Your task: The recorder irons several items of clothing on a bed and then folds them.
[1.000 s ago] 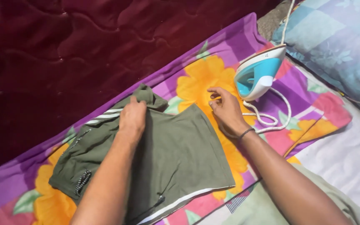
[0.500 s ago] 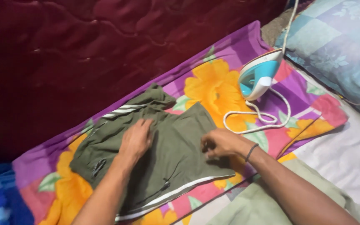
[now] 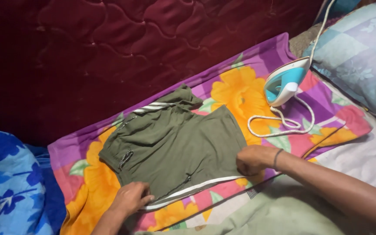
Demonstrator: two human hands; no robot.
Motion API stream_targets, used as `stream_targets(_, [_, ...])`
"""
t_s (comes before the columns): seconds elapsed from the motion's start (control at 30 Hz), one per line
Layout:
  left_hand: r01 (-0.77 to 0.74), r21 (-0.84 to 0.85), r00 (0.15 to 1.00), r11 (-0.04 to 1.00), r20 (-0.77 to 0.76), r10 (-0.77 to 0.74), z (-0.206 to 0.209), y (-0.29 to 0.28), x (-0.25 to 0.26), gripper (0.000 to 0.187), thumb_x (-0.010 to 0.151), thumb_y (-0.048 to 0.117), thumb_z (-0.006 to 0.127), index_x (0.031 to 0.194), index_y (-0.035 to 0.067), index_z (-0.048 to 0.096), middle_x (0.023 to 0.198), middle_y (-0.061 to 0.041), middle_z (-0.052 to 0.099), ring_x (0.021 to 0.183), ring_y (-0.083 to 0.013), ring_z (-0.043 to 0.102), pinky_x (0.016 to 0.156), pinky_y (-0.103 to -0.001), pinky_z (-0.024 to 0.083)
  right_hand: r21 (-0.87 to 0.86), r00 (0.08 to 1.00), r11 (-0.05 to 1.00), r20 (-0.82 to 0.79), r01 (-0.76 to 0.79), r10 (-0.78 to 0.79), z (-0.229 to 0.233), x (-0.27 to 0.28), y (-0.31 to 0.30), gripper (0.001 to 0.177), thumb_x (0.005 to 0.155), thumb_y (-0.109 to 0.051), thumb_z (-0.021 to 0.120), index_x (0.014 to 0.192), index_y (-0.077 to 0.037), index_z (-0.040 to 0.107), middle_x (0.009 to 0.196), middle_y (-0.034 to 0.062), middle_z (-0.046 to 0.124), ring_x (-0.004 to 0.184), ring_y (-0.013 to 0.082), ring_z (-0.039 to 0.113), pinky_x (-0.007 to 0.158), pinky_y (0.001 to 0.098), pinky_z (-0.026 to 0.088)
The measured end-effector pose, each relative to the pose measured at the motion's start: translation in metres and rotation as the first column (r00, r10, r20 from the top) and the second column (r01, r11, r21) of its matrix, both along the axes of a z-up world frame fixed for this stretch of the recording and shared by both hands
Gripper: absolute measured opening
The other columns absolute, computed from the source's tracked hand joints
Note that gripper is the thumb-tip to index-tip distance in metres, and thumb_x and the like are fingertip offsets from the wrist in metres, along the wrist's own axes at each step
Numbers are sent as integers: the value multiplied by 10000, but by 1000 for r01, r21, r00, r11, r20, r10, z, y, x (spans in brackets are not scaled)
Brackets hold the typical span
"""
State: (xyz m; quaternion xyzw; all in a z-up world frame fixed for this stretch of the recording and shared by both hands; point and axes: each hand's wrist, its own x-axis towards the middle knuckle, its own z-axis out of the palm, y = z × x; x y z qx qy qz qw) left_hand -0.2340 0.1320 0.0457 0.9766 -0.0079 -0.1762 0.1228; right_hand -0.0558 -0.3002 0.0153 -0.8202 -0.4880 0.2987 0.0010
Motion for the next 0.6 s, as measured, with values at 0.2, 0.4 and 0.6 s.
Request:
stream_targets(0.2, [0,30,993,1000,-114,3,8,-3,10,313,802,410,800,949,147,712,986,-101,740,1034,-297,687,885,-442,537,52,805,830,-287,555,-519,12,35,-56,199,763,-199,752,951,-133,765,841,5,792,752,167,765,674,335,606])
stream_targets(0.4, [-148,68,974,987,184,134,-2,13,17,869,678,422,903,1413,215,490,1472,-84,483,1400,-297,454,1114,-420,445,764,93,-175,-293,621,-952,19,64,-93,452,830,-278,903,1018,57,665,892,145,708,779,236,706,689,373,563])
stream_targets(0.6, [-191,-16,981,981,12,192,-32,31,12,1317,595,454,983,1587,212,152,1672,-76,207,1558,-258,206,1253,-394,280,655,342,-300,-666,693,-663,12,107,-97,430,836,-146,824,1191,8,635,1027,110,722,816,209,718,680,338,595])
